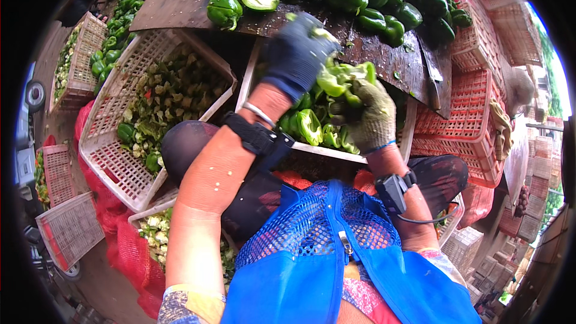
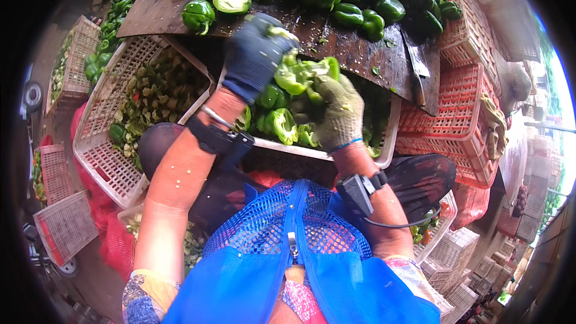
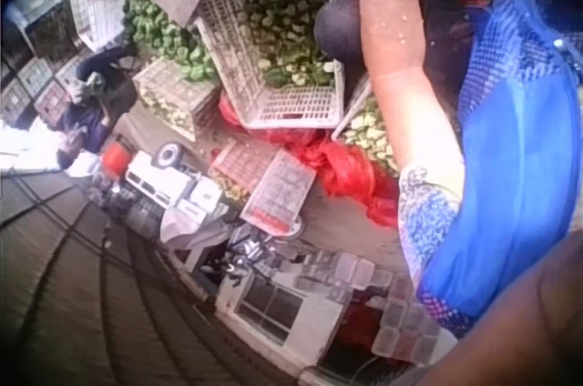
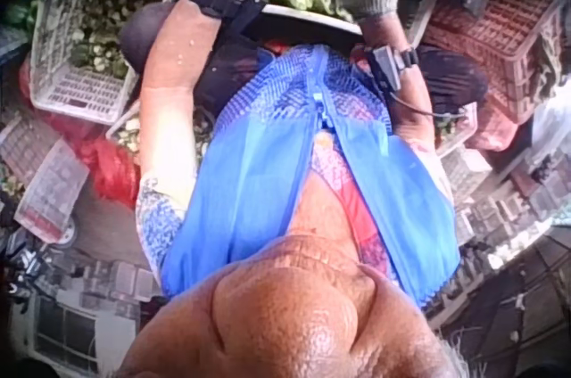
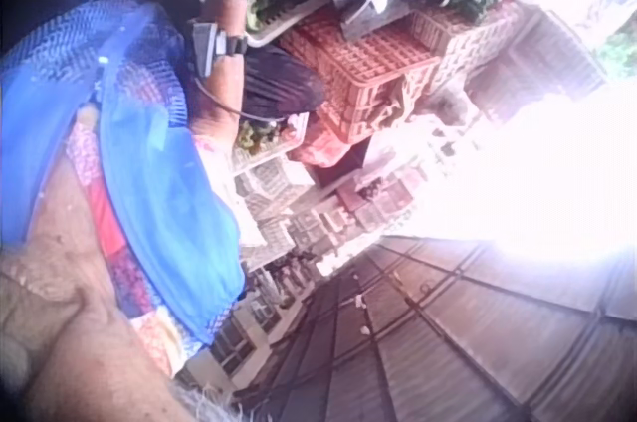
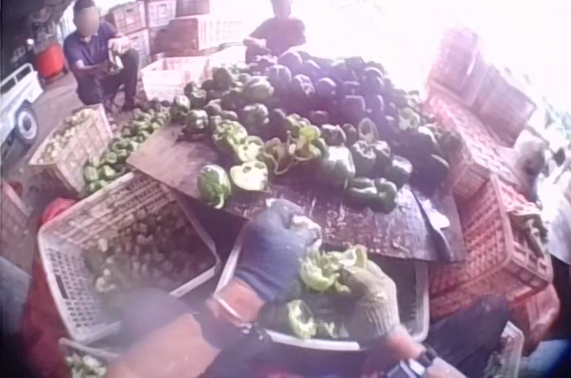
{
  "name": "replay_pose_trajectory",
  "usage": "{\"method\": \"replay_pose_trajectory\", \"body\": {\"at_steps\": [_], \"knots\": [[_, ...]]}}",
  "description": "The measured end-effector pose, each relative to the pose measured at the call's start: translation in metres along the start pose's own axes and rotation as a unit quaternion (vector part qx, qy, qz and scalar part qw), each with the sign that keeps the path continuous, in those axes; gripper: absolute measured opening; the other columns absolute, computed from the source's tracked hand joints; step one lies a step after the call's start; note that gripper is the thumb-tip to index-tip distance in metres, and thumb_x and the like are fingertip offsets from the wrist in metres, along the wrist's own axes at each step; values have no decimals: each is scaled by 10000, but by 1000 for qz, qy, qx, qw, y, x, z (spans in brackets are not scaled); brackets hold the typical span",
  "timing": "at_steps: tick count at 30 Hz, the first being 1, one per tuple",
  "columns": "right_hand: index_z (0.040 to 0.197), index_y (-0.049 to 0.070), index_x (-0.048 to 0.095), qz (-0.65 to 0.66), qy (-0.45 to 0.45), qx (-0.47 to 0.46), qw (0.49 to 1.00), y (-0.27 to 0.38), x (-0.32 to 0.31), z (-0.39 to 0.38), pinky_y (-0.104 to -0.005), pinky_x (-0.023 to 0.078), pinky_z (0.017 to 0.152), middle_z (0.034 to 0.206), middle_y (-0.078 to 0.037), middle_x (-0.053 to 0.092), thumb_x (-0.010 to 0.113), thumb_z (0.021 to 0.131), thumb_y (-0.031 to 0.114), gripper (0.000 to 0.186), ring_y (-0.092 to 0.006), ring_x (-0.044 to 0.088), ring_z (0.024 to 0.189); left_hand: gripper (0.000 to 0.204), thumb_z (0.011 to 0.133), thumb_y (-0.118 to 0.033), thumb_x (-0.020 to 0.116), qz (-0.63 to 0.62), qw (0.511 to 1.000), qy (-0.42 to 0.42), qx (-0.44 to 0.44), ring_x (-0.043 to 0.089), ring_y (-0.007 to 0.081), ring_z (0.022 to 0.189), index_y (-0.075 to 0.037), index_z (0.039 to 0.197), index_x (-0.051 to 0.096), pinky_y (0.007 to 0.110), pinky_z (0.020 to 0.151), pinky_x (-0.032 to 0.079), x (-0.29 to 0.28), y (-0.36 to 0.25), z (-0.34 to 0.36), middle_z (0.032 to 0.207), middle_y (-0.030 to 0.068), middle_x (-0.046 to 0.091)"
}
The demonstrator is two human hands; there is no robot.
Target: Cutting and deseeding green bell peppers for processing at a large scale.
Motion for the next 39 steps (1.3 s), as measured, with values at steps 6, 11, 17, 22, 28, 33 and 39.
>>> {"method": "replay_pose_trajectory", "body": {"at_steps": [6,11,17,22,28,33,39], "knots": [[1288,20,624,-712,-37,-287,640,52,-45,28,-381,520,957,1159,-187,682,733,818,263,541,-306,672,1050,426,796,-117,756,294,920,-255,38,685,323,941,-76,1210,662,404,837,539,-150,3,11,1063,160,700],[1278,33,619,-619,60,-409,668,58,59,111,-419,502,967,1219,-206,643,710,830,299,528,-359,621,1127,525,792,-100,732,285,896,-339,22,628,376,1091,-33,1298,609,434,947,498,-171,21,-3,1206,215,641],[1343,120,570,-709,138,-458,518,13,157,204,-433,516,936,1172,-194,649,767,745,268,647,-382,618,1101,403,820,-69,756,3,978,-170,-121,674,153,885,3,1208,671,298,819,545,-125,20,19,1057,115,723],[1066,121,725,-571,151,-396,703,17,140,181,-415,544,859,1028,-151,699,737,742,182,330,-320,683,970,389,911,-188,686,-56,975,-115,-182,674,129,848,-8,1253,642,269,641,572,-110,34,20,1035,82,700],[1270,86,633,-516,299,-343,726,51,94,98,-365,517,1000,1278,-126,627,726,727,-25,562,-274,631,1158,469,963,-259,599,-319,910,47,-260,684,202,929,7,1345,544,325,640,604,-69,23,13,1101,84,656],[1550,30,300,-57,175,-165,969,13,61,37,-338,427,1083,1470,-132,464,710,826,94,834,-206,490,1305,469,916,-75,608,-314,932,63,-167,654,209,1070,34,1367,545,324,902,555,-31,3,-8,1233,173,643],[1517,-5,346,16,116,-159,980,23,36,27,-313,421,1056,1405,-109,491,618,922,123,666,-171,515,1216,457,917,-50,653,-110,981,156,39,646,222,1149,7,1363,566,332,965,516,-7,-18,-25,1295,196,646]]}}
Point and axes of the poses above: each hand's wrist, its own z-axis towards the middle knuckle, its own x-axis out of the palm, y = z × x, the point moved 2 cm from there along z, towards the middle knuckle
